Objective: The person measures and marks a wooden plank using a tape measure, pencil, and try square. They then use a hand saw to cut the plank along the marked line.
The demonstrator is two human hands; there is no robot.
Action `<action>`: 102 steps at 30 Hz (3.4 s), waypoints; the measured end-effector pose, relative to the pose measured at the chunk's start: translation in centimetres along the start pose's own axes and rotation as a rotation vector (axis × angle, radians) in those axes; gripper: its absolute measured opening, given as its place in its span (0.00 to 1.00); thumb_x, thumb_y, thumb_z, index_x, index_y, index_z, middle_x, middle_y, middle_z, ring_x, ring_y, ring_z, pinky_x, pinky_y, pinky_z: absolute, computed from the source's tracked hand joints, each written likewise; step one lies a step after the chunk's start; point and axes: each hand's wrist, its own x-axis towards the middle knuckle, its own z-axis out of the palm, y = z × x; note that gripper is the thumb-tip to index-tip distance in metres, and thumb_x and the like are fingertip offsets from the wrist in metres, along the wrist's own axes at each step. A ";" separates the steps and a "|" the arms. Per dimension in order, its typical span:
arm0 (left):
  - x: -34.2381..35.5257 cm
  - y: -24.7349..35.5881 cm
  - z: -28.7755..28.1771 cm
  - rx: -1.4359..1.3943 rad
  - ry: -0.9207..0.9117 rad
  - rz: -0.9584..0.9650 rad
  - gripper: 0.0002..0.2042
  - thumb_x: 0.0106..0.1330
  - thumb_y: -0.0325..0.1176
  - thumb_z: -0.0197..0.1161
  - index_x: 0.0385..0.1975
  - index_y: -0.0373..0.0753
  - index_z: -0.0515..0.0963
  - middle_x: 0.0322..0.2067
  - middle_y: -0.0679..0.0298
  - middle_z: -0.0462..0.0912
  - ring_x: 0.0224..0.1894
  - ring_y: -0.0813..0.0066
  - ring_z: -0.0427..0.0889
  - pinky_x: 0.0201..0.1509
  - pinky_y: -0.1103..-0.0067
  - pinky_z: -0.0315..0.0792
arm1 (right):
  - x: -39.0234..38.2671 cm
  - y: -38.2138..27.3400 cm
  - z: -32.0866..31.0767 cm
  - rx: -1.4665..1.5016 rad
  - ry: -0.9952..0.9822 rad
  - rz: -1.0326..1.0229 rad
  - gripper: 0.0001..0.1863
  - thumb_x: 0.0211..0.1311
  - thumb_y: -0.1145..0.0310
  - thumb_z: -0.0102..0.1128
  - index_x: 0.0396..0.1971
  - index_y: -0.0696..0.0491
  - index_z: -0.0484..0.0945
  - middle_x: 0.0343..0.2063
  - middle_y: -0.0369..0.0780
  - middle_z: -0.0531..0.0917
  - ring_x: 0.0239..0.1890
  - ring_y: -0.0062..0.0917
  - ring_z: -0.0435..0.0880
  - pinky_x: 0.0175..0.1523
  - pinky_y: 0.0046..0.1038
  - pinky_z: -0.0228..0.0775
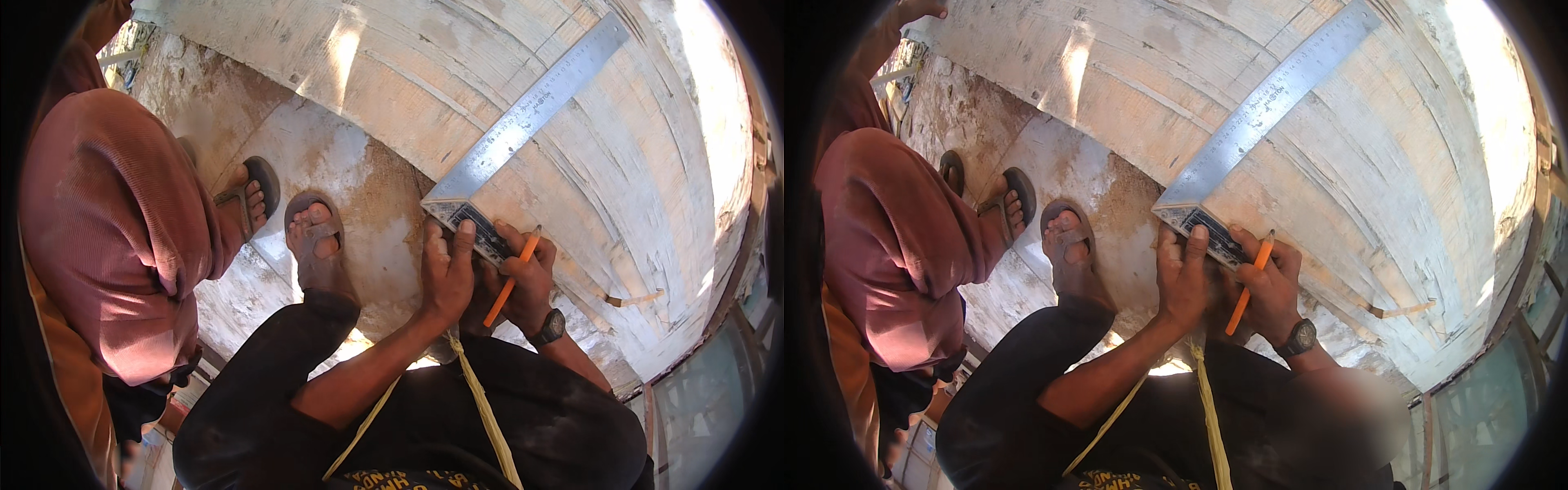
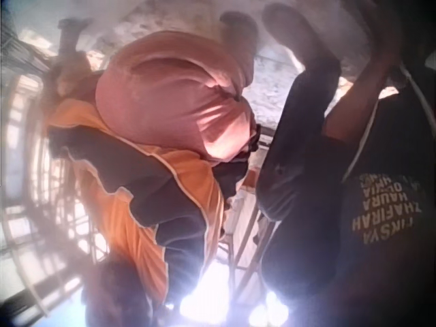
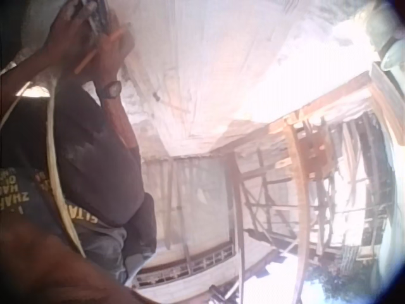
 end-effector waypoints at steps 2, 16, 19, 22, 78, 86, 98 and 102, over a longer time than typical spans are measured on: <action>0.1 0.2 0.0 -0.016 0.007 0.014 0.21 0.80 0.43 0.54 0.59 0.32 0.66 0.50 0.56 0.77 0.51 0.72 0.77 0.55 0.74 0.73 | -0.1 -0.1 0.3 -0.035 -0.017 -0.015 0.22 0.49 0.77 0.76 0.37 0.46 0.71 0.60 0.46 0.83 0.49 0.37 0.77 0.55 0.38 0.62; 0.9 -0.1 -0.3 -0.110 0.026 -0.026 0.23 0.80 0.45 0.53 0.62 0.30 0.63 0.51 0.55 0.76 0.50 0.73 0.77 0.52 0.75 0.74 | 0.3 -0.1 0.4 -0.070 -0.025 -0.086 0.19 0.50 0.73 0.79 0.35 0.46 0.74 0.56 0.45 0.85 0.47 0.34 0.76 0.52 0.37 0.62; 0.9 0.2 0.4 -0.135 0.064 -0.050 0.22 0.80 0.46 0.55 0.58 0.30 0.67 0.47 0.59 0.78 0.46 0.77 0.77 0.48 0.77 0.75 | 0.0 0.3 0.6 -0.061 0.001 -0.114 0.19 0.48 0.74 0.79 0.36 0.47 0.76 0.56 0.47 0.86 0.48 0.34 0.75 0.54 0.38 0.62; 1.5 0.6 1.1 -0.211 0.130 -0.022 0.22 0.79 0.47 0.57 0.53 0.30 0.70 0.43 0.62 0.79 0.43 0.80 0.77 0.46 0.80 0.74 | 0.3 0.1 0.5 -0.085 0.008 -0.106 0.16 0.51 0.70 0.77 0.34 0.46 0.76 0.57 0.41 0.86 0.48 0.32 0.78 0.50 0.36 0.62; 7.4 2.7 -5.7 -0.097 0.385 0.237 0.28 0.74 0.32 0.57 0.71 0.31 0.62 0.66 0.49 0.69 0.66 0.57 0.71 0.70 0.66 0.67 | 16.7 3.5 -0.9 0.201 0.240 0.000 0.23 0.57 0.80 0.73 0.45 0.50 0.68 0.50 0.43 0.85 0.45 0.26 0.87 0.50 0.28 0.84; 8.0 5.0 -3.6 0.084 0.542 0.430 0.25 0.80 0.51 0.51 0.47 0.27 0.73 0.42 0.55 0.79 0.47 0.72 0.77 0.56 0.74 0.71 | 18.2 3.9 -0.5 0.261 0.327 -0.193 0.19 0.57 0.77 0.74 0.43 0.51 0.72 0.49 0.39 0.86 0.48 0.30 0.87 0.51 0.29 0.83; 10.4 4.5 -2.6 -0.160 0.348 0.448 0.27 0.78 0.53 0.56 0.58 0.31 0.68 0.49 0.60 0.77 0.51 0.76 0.75 0.57 0.78 0.70 | 20.5 3.9 -1.3 0.008 0.136 -0.199 0.20 0.57 0.73 0.72 0.50 0.58 0.79 0.46 0.46 0.82 0.51 0.41 0.81 0.55 0.36 0.76; 10.4 3.1 -4.2 -0.160 0.351 0.391 0.29 0.78 0.51 0.58 0.63 0.31 0.66 0.51 0.61 0.77 0.52 0.76 0.75 0.58 0.77 0.70 | 20.2 2.9 -0.9 -0.090 0.092 -0.130 0.20 0.58 0.73 0.72 0.51 0.57 0.80 0.47 0.46 0.82 0.51 0.41 0.81 0.56 0.37 0.77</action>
